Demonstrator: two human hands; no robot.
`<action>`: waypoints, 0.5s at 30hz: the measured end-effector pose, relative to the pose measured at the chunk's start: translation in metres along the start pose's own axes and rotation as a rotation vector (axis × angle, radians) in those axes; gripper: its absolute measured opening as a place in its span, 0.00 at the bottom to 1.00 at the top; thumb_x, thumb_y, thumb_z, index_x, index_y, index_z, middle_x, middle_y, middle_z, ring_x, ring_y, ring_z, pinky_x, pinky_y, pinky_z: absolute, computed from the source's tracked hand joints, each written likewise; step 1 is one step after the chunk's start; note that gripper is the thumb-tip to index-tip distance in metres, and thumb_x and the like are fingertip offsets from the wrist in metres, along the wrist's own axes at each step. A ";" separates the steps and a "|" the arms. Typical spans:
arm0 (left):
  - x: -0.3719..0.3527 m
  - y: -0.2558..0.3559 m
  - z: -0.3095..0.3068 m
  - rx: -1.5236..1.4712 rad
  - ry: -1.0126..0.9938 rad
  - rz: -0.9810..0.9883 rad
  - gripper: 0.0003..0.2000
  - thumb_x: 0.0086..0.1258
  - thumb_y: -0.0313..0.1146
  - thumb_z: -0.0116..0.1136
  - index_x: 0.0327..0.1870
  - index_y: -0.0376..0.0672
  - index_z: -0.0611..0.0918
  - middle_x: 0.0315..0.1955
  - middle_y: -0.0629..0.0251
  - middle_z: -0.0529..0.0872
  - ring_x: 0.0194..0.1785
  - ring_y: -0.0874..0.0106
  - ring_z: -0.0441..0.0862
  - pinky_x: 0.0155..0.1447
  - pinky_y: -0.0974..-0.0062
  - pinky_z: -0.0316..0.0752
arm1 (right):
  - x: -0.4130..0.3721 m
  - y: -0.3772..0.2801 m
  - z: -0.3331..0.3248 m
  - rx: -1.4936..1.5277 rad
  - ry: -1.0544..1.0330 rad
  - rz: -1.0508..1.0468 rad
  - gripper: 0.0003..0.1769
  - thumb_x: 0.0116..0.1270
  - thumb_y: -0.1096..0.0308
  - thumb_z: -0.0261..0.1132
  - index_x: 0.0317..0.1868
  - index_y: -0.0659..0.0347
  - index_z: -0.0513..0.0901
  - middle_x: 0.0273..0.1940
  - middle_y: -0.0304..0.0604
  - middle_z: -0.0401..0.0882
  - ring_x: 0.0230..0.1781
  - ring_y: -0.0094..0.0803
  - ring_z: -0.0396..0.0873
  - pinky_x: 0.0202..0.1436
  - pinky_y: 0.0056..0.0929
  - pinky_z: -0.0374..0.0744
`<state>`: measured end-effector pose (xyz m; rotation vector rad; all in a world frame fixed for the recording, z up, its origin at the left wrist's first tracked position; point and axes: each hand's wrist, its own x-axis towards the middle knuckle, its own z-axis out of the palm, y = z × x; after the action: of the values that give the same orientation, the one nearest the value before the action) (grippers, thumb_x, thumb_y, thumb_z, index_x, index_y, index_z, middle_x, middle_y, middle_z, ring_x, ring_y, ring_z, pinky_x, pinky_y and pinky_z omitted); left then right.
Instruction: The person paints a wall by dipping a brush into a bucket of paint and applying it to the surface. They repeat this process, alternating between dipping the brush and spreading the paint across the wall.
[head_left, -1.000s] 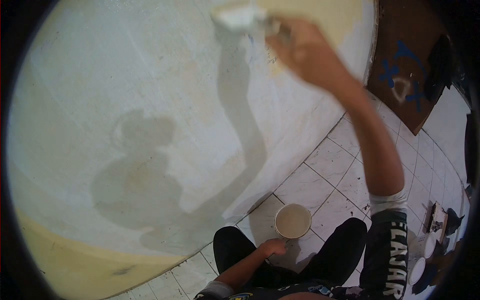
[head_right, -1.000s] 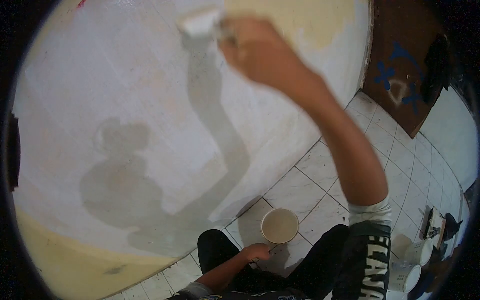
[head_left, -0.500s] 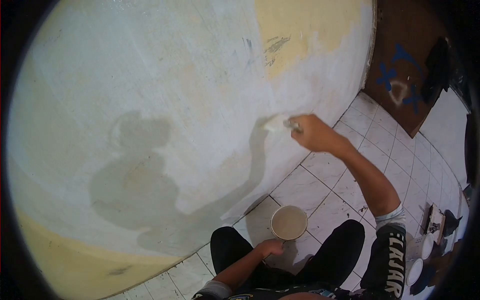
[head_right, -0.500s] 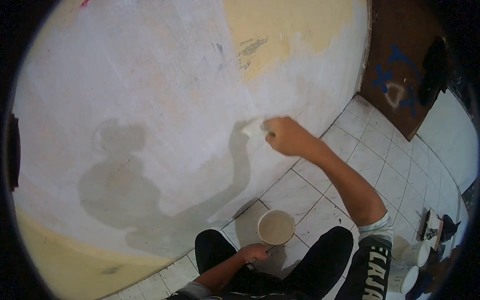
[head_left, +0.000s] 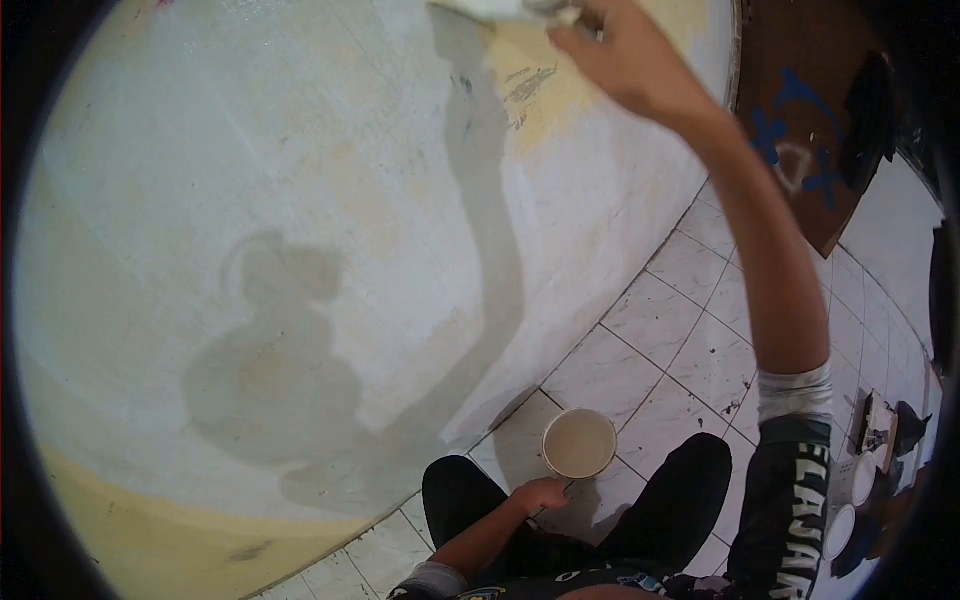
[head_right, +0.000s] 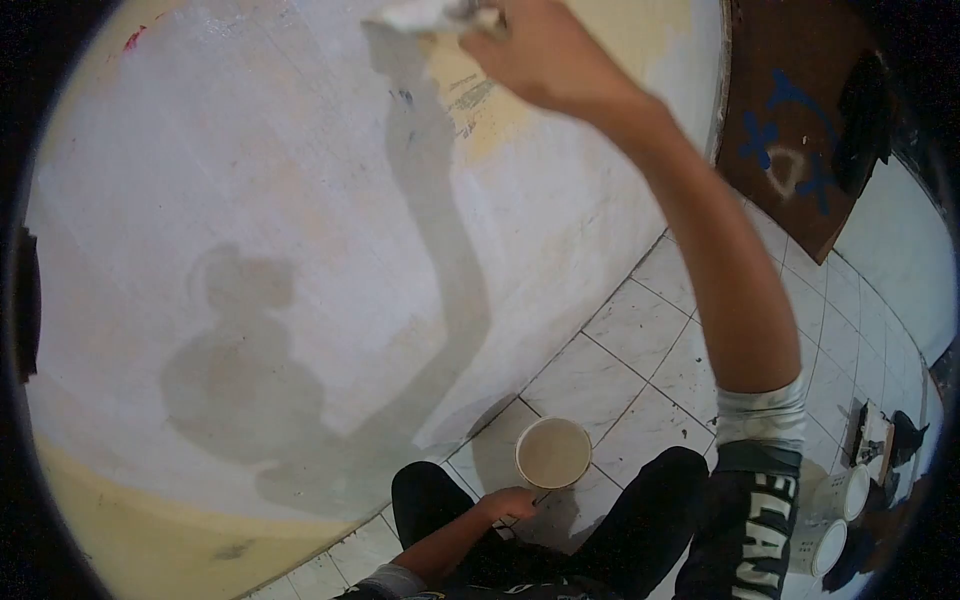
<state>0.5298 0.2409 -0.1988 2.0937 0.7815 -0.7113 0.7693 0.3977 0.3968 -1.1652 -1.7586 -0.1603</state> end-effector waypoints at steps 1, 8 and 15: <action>-0.002 0.000 -0.002 -0.017 -0.018 0.004 0.25 0.68 0.48 0.49 0.46 0.31 0.84 0.41 0.42 0.86 0.46 0.47 0.84 0.53 0.53 0.76 | -0.010 0.023 0.022 -0.023 0.074 -0.045 0.21 0.68 0.69 0.63 0.61 0.63 0.80 0.24 0.41 0.75 0.22 0.22 0.67 0.26 0.27 0.70; -0.005 0.000 0.000 -0.021 -0.025 0.024 0.26 0.70 0.50 0.48 0.44 0.31 0.84 0.38 0.41 0.86 0.43 0.47 0.85 0.51 0.52 0.76 | -0.164 0.092 0.092 0.169 -0.277 0.242 0.21 0.65 0.72 0.61 0.59 0.67 0.79 0.30 0.61 0.80 0.26 0.41 0.78 0.37 0.39 0.77; 0.010 -0.005 0.001 -0.026 0.010 0.057 0.23 0.66 0.46 0.51 0.39 0.30 0.84 0.32 0.44 0.86 0.35 0.52 0.85 0.44 0.55 0.76 | -0.122 0.075 0.052 0.034 -0.537 0.229 0.18 0.64 0.71 0.62 0.54 0.68 0.81 0.37 0.62 0.83 0.37 0.49 0.82 0.44 0.39 0.79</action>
<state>0.5326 0.2449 -0.2085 2.0888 0.7298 -0.6566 0.7996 0.3897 0.2473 -1.4655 -2.0512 0.3500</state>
